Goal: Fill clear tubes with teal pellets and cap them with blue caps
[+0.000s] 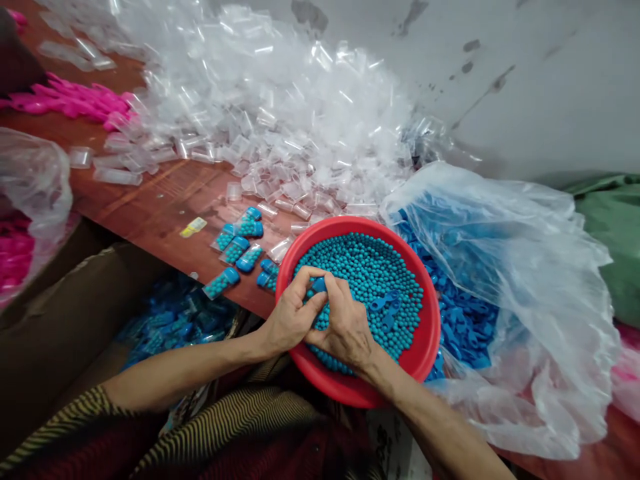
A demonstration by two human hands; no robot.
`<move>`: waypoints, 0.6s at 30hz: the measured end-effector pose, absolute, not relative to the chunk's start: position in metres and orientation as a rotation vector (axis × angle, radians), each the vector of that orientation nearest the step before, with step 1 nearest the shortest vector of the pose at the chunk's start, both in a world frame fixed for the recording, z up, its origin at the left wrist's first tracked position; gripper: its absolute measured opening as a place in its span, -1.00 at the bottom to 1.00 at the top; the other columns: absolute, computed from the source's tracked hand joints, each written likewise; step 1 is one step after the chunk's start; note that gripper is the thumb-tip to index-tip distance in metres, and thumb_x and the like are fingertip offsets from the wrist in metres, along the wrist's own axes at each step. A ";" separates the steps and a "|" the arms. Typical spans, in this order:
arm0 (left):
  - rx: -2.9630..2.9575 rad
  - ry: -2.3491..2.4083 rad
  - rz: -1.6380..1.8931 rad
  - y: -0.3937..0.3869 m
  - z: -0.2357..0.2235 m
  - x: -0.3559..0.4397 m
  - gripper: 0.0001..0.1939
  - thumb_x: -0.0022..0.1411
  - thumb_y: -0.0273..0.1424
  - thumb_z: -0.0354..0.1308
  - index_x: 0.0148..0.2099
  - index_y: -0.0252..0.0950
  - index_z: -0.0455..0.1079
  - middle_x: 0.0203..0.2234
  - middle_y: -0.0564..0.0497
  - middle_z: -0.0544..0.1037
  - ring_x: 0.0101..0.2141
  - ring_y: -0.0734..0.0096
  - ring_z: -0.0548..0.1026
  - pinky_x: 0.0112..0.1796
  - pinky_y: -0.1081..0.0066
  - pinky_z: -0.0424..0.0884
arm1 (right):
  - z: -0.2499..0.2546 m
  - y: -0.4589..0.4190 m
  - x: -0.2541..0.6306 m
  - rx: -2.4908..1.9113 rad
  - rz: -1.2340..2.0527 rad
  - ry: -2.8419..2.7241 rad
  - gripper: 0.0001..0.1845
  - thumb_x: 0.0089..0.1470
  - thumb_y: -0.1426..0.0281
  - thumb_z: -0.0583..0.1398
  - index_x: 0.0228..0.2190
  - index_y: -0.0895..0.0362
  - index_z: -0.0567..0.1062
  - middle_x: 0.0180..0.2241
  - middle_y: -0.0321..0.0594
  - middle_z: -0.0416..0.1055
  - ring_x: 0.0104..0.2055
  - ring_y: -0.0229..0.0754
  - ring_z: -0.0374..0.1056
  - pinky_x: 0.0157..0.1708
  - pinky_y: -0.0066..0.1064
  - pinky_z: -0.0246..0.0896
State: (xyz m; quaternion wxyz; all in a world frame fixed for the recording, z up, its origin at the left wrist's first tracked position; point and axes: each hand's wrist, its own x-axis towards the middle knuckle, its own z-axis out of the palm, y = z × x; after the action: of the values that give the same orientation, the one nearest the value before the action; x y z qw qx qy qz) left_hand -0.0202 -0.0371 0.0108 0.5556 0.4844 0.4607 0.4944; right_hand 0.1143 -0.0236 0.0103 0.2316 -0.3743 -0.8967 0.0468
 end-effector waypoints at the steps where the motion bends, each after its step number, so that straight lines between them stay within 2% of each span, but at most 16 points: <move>1: 1.155 1.080 1.165 -0.036 0.012 -0.026 -0.82 0.19 -0.44 -0.01 -0.12 -0.27 0.22 -0.45 0.09 0.33 -0.41 0.49 0.31 -0.35 0.47 0.28 | 0.012 -0.022 0.111 -1.045 0.197 -2.465 -0.18 0.02 0.22 0.16 0.20 0.19 -0.09 -0.16 0.04 0.29 -0.27 -0.04 0.36 -0.50 -0.30 0.39; 4: 1.128 1.027 1.204 -0.032 0.014 -0.049 -0.76 0.19 -0.44 0.00 -0.07 -0.27 0.21 -0.39 0.07 0.36 -0.38 0.49 0.33 -0.32 0.47 0.30 | 0.024 -0.011 0.103 -0.993 0.464 -2.542 -0.18 0.07 0.23 0.16 0.23 0.14 -0.12 -0.04 0.06 0.25 -0.30 -0.12 0.36 -0.40 -0.27 0.41; 6: 1.090 1.059 1.251 -0.028 0.010 -0.070 -0.74 0.18 -0.41 0.03 -0.05 -0.26 0.22 -0.38 0.08 0.36 -0.39 0.51 0.32 -0.33 0.49 0.29 | 0.034 0.000 0.098 -0.942 0.573 -2.603 -0.24 0.10 0.21 0.15 0.22 0.10 -0.05 0.01 0.04 0.25 -0.25 -0.12 0.37 -0.29 -0.23 0.41; 9: 1.018 1.204 1.307 -0.023 -0.006 -0.102 -0.72 0.17 -0.36 0.06 -0.05 -0.24 0.25 -0.44 0.11 0.34 -0.46 0.52 0.29 -0.39 0.51 0.26 | 0.042 0.018 0.089 -0.915 0.564 -2.633 -0.45 0.15 0.27 0.12 0.14 0.07 0.16 -0.06 -0.04 0.35 -0.14 -0.07 0.38 -0.15 -0.17 0.36; 13: 1.060 1.421 1.325 -0.018 -0.033 -0.134 -0.70 0.13 -0.37 0.08 -0.05 -0.26 0.29 -0.45 0.10 0.36 -0.44 0.49 0.31 -0.39 0.50 0.26 | 0.039 0.033 0.072 -0.846 0.528 -2.658 -0.62 0.17 0.34 0.09 0.03 0.11 0.31 -0.14 -0.07 0.43 -0.11 -0.07 0.39 -0.13 -0.17 0.35; 16: 1.100 1.452 1.315 -0.018 -0.043 -0.145 -0.64 0.10 -0.40 0.10 -0.02 -0.27 0.32 -0.40 0.07 0.41 -0.41 0.48 0.33 -0.36 0.48 0.28 | 0.035 0.038 0.057 -0.784 0.515 -2.692 -0.62 0.19 0.33 0.07 0.03 0.12 0.30 -0.11 -0.05 0.42 -0.11 -0.07 0.39 -0.13 -0.17 0.35; 18: 1.049 1.397 1.315 -0.018 -0.042 -0.147 -0.60 0.10 -0.40 0.10 0.03 -0.26 0.30 -0.40 0.07 0.41 -0.45 0.50 0.32 -0.41 0.49 0.29 | 0.033 0.041 0.044 -0.731 0.486 -2.741 -0.51 0.16 0.27 0.11 0.10 0.13 0.22 -0.06 0.00 0.38 -0.07 -0.03 0.37 -0.11 -0.13 0.34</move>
State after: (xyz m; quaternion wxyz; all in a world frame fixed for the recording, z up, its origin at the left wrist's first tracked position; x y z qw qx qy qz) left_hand -0.1467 -0.0180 -0.0420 0.4595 0.4262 0.5673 0.5341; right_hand 0.0440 0.0412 0.0327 0.1312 -0.2519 -0.9441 0.1673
